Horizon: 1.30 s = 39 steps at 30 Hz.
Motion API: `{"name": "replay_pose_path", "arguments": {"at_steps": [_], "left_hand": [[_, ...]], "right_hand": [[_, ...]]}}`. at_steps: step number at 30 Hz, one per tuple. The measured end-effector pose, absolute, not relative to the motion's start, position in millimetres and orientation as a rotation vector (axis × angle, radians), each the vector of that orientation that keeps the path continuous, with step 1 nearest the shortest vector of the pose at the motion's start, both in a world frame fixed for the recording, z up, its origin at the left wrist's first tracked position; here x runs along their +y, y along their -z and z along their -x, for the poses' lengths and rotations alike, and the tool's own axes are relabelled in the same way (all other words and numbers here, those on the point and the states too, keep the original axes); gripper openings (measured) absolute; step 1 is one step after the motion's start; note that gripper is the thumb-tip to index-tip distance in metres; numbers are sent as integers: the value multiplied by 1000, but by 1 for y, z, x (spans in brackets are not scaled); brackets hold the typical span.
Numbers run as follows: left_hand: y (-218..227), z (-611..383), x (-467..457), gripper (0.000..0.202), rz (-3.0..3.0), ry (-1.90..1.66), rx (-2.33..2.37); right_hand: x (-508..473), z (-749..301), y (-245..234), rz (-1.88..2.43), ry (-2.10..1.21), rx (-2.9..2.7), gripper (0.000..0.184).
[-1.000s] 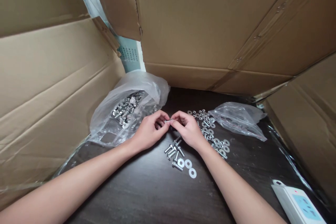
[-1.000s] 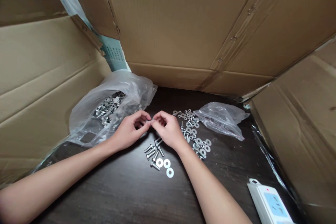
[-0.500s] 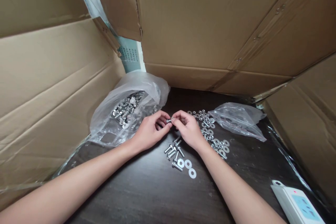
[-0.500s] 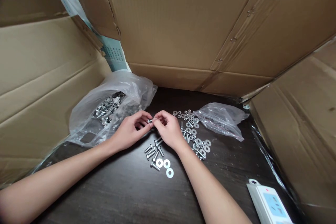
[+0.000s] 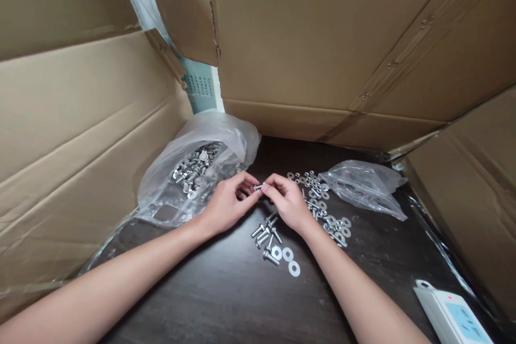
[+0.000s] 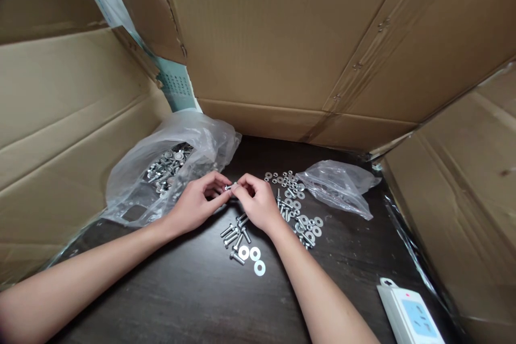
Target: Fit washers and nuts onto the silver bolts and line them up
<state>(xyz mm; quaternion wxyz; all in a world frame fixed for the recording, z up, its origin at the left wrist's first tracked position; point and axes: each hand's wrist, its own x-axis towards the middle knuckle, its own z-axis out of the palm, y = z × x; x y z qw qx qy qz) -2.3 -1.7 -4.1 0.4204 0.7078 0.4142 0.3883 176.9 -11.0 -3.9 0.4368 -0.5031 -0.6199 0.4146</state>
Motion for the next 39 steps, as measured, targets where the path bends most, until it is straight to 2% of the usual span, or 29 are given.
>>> {"name": "replay_pose_path", "arguments": {"at_steps": [7, 39], "left_hand": [[3, 2, -2, 12, -1809, -967, 1040], [4, 1, -1, 7, -1919, -922, 1033]], "right_hand": [[-10, -180, 1, 1157, -1054, -1576, 14], [-11, -183, 0, 1089, -1079, -1623, 18]]}}
